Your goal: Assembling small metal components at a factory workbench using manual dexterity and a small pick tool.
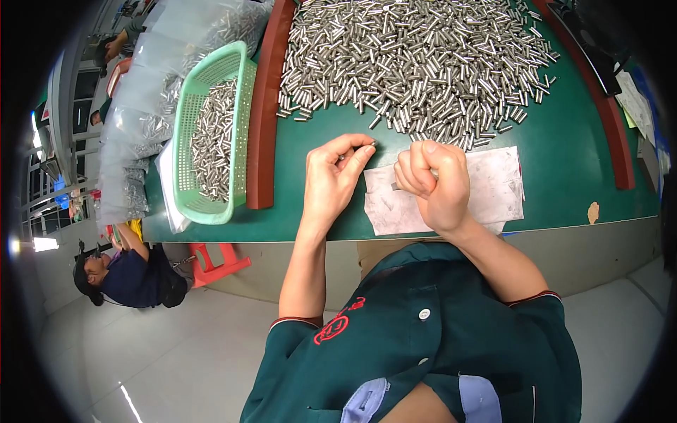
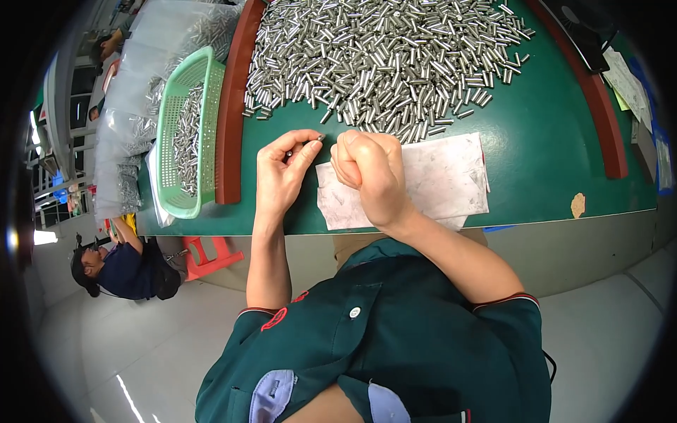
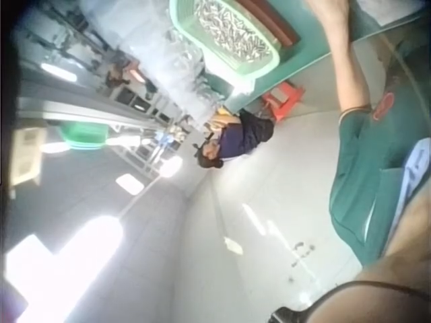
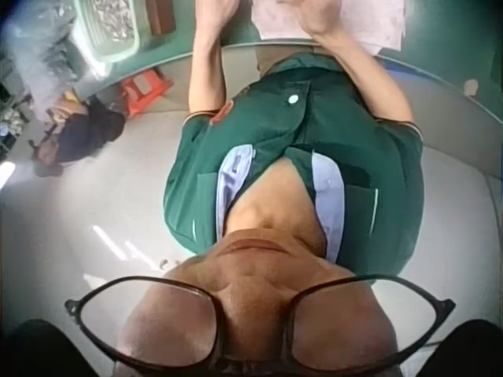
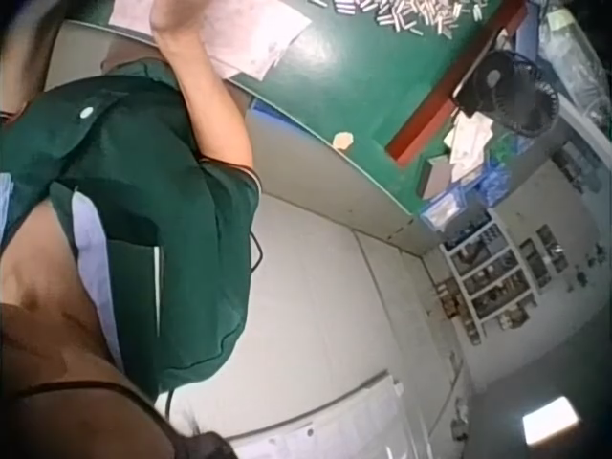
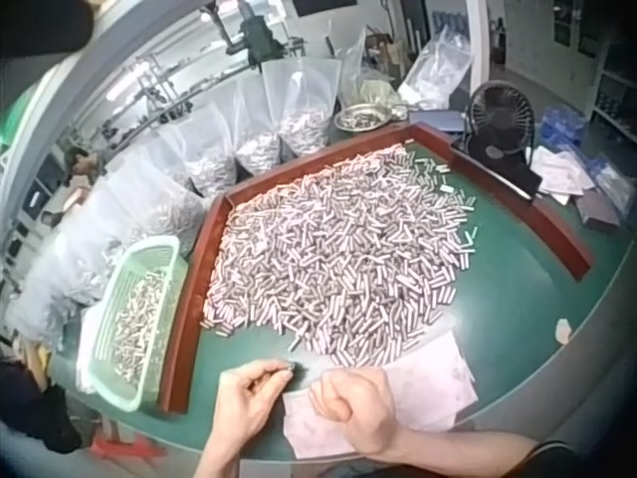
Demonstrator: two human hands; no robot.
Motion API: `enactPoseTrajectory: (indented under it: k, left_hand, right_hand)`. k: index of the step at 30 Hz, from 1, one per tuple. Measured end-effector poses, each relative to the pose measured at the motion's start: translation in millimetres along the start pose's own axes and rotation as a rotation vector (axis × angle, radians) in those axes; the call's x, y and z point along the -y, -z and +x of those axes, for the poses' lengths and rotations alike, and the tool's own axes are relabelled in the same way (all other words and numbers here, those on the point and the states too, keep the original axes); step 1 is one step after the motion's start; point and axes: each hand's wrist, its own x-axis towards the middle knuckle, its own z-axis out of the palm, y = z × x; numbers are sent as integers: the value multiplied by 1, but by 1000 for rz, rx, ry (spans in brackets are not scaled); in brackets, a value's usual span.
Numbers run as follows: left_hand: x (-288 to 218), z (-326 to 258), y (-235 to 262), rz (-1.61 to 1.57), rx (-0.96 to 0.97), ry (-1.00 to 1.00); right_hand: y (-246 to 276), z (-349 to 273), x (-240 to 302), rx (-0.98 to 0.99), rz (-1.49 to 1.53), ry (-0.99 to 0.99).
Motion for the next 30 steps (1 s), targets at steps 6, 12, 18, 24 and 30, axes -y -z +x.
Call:
enactPoseTrajectory:
  k: [6,12,18,24,30]
  left_hand:
    - [4,1,0,14,-12,-27]
    - [-2,-6,1,63,-4,-59]
    - [-23,-34,0,344,135,-194]
    - [-10,-42,-8,351,10,-261]
    - [-9,-43,-9,349,8,-260]
  right_hand:
    - [0,0,-1,-4,5,0]
    - [0,-2,-2,6,3,5]
    - [2,0,-3,-46,-32,-16]
    - [8,0,-3,-13,91,23]
    - [9,-1,-3,-23,86,25]
